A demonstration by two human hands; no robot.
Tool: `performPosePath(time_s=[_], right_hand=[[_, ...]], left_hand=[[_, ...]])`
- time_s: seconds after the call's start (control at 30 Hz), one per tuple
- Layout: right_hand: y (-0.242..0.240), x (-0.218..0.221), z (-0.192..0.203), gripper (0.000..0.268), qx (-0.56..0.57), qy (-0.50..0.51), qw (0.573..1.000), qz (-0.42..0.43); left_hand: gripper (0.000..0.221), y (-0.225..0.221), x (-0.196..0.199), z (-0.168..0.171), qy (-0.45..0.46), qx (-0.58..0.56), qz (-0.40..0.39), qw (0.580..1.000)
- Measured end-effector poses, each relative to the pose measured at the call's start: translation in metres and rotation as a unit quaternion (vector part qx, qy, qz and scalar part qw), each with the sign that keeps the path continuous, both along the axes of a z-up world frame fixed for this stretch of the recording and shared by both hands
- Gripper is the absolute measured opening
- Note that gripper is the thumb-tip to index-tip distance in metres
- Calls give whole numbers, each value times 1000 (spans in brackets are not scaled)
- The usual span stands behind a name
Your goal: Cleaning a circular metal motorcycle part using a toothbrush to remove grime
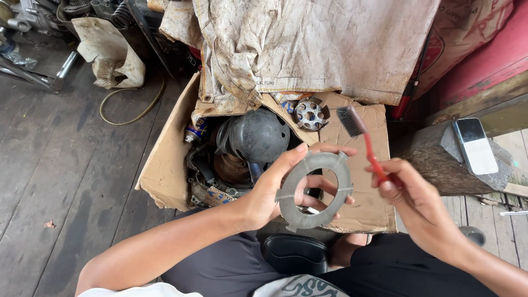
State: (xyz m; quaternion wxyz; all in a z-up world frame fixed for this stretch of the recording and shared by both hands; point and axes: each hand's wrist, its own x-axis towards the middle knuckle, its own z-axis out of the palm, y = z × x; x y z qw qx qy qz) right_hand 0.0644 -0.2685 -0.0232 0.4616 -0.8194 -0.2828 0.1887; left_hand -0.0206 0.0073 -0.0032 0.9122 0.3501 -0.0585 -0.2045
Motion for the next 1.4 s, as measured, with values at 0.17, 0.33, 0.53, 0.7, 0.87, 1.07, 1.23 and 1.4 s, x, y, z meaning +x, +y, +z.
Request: performPosePath(time_s=[0.17, 0.33, 0.53, 0.7, 0.87, 1.07, 1.23, 1.4], right_hand=[[-6, -5, 15, 30, -23, -225, 972, 64], [-9, 0, 24, 32, -26, -282, 944, 170], [-9, -4, 32, 25, -49, -329, 943, 31], [-15, -2, 27, 35, -52, -301, 943, 130], [-13, 0, 28, 28, -43, -315, 946, 65], [-18, -2, 28, 35, -51, -283, 950, 123], [-14, -1, 34, 23, -51, -336, 940, 13], [-15, -4, 30, 38, -59, -299, 945, 120]], left_hand=[[62, -3, 11, -12, 30, -17, 8, 999], [65, -8, 13, -5, 25, -37, 9, 999], [77, -10, 17, -10, 48, -74, -9, 996], [74, -9, 18, -10, 48, -52, -27, 997], [75, -8, 17, -12, 39, -74, -31, 996], [69, -7, 15, 1, 36, -46, -24, 998], [73, -9, 19, -10, 18, -65, -33, 997], [66, -10, 19, -9, 10, -63, -25, 998]])
